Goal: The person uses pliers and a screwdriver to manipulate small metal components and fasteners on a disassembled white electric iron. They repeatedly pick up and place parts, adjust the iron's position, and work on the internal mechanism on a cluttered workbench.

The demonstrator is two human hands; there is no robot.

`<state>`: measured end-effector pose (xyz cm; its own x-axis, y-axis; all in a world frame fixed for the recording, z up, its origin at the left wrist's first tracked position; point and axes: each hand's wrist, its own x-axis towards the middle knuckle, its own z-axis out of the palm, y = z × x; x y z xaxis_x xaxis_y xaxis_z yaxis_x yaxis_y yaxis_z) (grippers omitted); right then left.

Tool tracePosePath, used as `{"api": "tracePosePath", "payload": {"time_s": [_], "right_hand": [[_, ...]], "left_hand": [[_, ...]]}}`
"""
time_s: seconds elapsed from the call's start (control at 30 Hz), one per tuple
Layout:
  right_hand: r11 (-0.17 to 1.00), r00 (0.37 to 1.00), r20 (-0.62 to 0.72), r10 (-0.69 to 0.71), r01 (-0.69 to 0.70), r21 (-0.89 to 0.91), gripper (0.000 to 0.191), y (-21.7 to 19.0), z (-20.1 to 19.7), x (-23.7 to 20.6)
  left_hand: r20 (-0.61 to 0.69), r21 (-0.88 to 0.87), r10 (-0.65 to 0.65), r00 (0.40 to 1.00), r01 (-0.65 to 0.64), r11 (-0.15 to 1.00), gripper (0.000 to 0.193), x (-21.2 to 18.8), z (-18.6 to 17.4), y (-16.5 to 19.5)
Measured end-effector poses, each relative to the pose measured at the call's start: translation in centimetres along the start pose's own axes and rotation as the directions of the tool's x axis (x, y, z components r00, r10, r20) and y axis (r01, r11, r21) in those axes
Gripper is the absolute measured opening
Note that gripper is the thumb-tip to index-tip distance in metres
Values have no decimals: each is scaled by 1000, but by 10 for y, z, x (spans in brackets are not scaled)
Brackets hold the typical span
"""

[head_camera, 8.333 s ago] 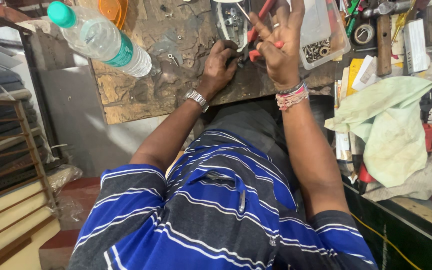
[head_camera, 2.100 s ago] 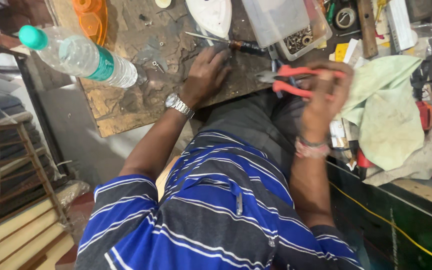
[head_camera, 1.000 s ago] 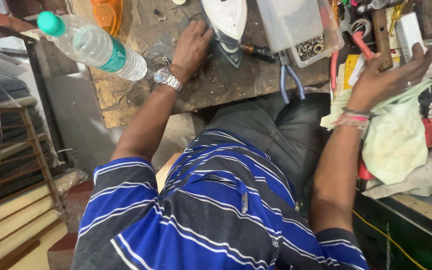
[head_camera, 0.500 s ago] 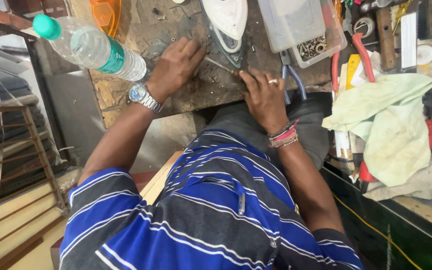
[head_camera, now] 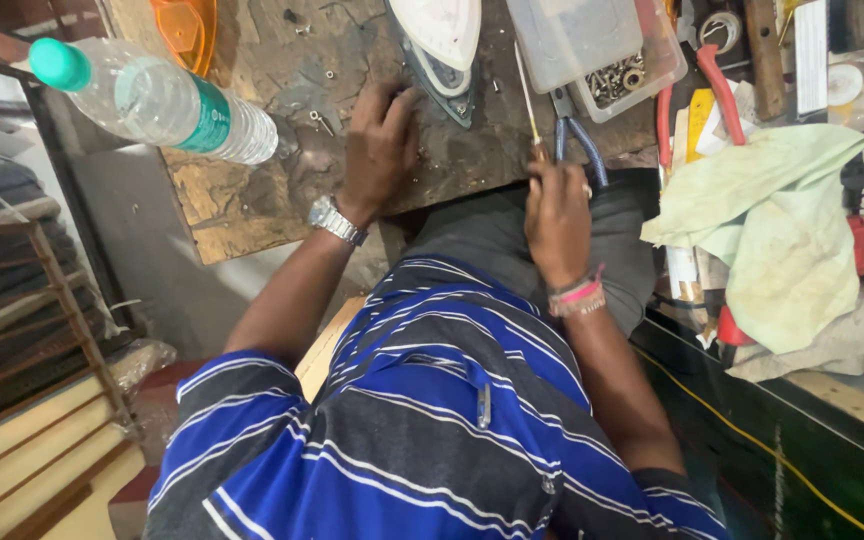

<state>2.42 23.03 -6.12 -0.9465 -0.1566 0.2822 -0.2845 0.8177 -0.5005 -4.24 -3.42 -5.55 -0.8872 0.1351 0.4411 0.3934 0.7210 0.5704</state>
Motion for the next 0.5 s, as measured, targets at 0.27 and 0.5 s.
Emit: {"api": "tracePosePath", "payload": {"time_s": [0.27, 0.5], "right_hand": [[903, 990, -62, -127, 90, -420, 40, 1, 45, 71], [782, 964, 149, 220, -266, 564, 32, -20, 56, 71]], "left_hand": [[-239, -164, -126, 963, 88, 982, 24, 5, 26, -9], [-295, -350, -324, 899, 214, 912, 23, 86, 56, -107]]}}
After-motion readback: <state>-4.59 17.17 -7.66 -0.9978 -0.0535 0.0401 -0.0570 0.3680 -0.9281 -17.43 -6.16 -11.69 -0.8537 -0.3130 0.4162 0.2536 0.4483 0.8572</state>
